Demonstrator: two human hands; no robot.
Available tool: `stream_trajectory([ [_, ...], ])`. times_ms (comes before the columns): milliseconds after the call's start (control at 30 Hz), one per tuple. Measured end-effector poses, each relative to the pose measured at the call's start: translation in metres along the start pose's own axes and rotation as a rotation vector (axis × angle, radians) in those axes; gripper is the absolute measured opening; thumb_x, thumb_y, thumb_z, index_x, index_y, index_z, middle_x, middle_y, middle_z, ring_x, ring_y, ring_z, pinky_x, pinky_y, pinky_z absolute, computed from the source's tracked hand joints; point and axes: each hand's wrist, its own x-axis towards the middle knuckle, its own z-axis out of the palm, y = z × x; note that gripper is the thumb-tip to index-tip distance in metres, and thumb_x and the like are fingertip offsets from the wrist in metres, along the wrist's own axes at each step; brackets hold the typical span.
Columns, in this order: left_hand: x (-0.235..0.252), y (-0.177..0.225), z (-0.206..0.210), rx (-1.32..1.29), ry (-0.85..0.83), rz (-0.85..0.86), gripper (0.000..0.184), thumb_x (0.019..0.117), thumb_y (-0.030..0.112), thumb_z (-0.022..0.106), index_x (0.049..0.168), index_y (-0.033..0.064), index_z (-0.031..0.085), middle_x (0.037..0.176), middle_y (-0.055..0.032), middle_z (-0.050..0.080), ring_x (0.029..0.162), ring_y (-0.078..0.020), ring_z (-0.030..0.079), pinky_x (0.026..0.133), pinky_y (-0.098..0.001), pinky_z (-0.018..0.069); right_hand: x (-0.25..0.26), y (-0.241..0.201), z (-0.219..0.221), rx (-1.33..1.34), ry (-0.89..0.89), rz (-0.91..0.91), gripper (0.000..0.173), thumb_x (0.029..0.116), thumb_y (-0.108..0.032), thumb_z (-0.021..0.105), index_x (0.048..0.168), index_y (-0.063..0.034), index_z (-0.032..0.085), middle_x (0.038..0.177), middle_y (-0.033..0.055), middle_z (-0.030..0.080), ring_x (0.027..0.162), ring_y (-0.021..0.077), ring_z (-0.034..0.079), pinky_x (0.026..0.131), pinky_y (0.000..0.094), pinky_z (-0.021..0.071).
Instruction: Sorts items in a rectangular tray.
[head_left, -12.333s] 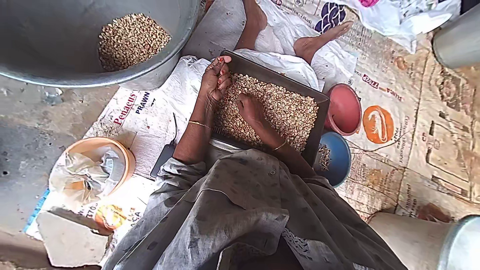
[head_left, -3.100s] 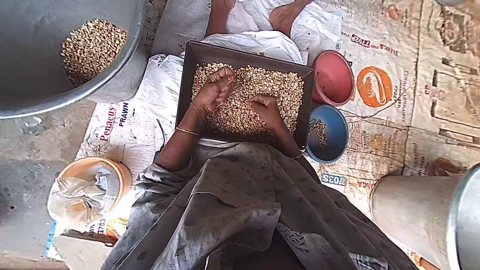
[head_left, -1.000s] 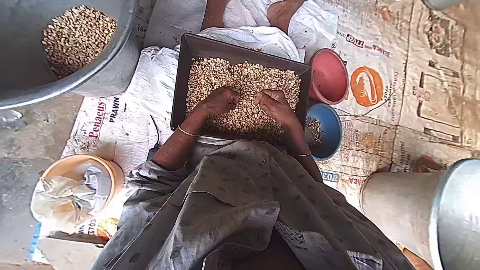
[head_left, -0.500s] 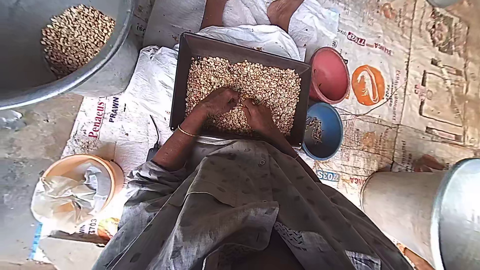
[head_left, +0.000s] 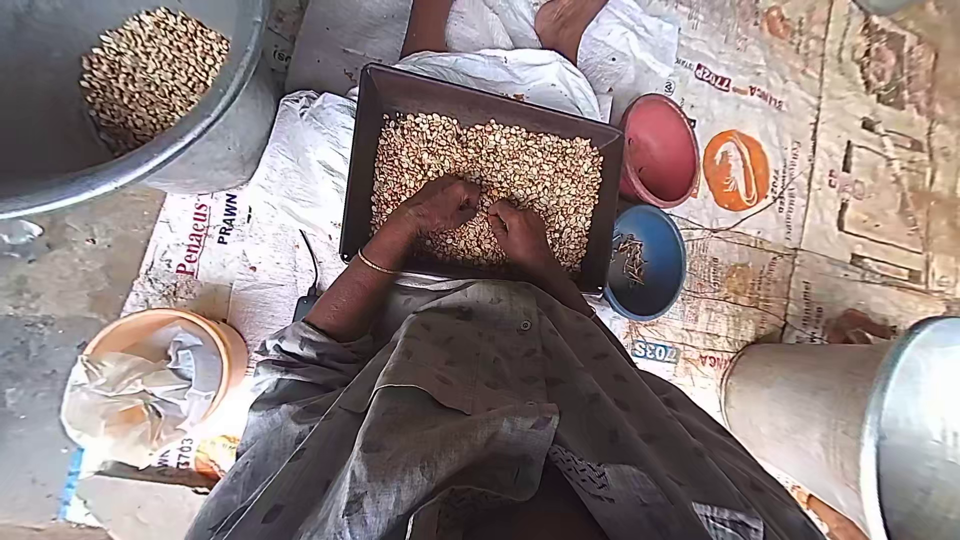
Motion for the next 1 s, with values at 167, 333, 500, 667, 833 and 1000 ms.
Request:
stream_trajectory([
  [167,0.002,-0.004,0.004,0.012,0.031,0.031,0.017,0.1004,0.012,0.059,0.1,-0.0028,0.069,0.094,-0.0208,0.069,0.095,-0.0396,0.068,0.089,-0.0603,0.0504,0.001,-0.003,-0.002,-0.014,-0.059,0.021,0.028,0.1063,-0.018,0.05,0.124,-0.003,0.066,0.096,0.0226,0.073,0.091,0.0444,0.071,0.079,0.0605,0.0539],
  [333,0.003,-0.006,0.006,0.008,0.035,0.082,0.017,0.0998,0.008,0.057,0.097,-0.0043,0.069,0.097,-0.0224,0.069,0.096,-0.0406,0.067,0.09,-0.06,0.0499,0.001,-0.005,-0.001,-0.03,-0.017,0.011,0.028,0.1064,-0.018,0.049,0.117,-0.003,0.069,0.093,0.0224,0.072,0.088,0.0443,0.071,0.075,0.0603,0.0533],
  [500,0.002,-0.005,0.005,0.005,0.032,0.058,0.018,0.1007,0.007,0.055,0.097,-0.004,0.069,0.101,-0.0228,0.069,0.101,-0.0414,0.066,0.093,-0.0609,0.0488,0.007,0.018,0.003,0.304,0.188,0.006,0.024,0.1031,-0.017,0.057,0.107,0.0014,0.072,0.089,0.017,0.072,0.081,0.0292,0.07,0.077,0.0493,0.056],
  [667,-0.001,-0.01,-0.003,-0.42,0.263,0.155,0.013,0.1011,0.009,0.059,0.096,0.0002,0.068,0.077,-0.0025,0.061,0.068,-0.0079,0.053,0.067,-0.0276,0.0463,0.008,0.026,0.002,0.613,0.25,-0.051,0.025,0.1047,-0.012,0.053,0.115,0.0024,0.071,0.081,0.0072,0.066,0.062,0.0059,0.053,0.062,0.0247,0.0479],
  [833,-0.009,-0.01,-0.014,-1.42,0.529,0.29,0.021,0.1032,0.008,0.04,0.092,0.0164,0.055,0.055,0.0116,0.045,0.042,0.0019,0.037,0.04,-0.0134,0.0303,0.004,0.018,0.004,0.192,0.117,-0.108,0.028,0.1045,-0.016,0.053,0.118,-0.0014,0.072,0.098,0.0193,0.075,0.088,0.0359,0.072,0.08,0.0549,0.0561],
  [1000,-0.011,-0.023,-0.021,-1.759,0.661,0.397,0.031,0.1017,0.016,0.024,0.084,0.0169,0.05,0.073,0.001,0.059,0.048,-0.0043,0.046,0.041,-0.0156,0.0343,0.003,-0.003,0.004,-0.106,-0.054,-0.019,0.034,0.1059,-0.017,0.048,0.131,-0.0019,0.064,0.1,0.0242,0.072,0.091,0.0461,0.071,0.077,0.0611,0.0533],
])
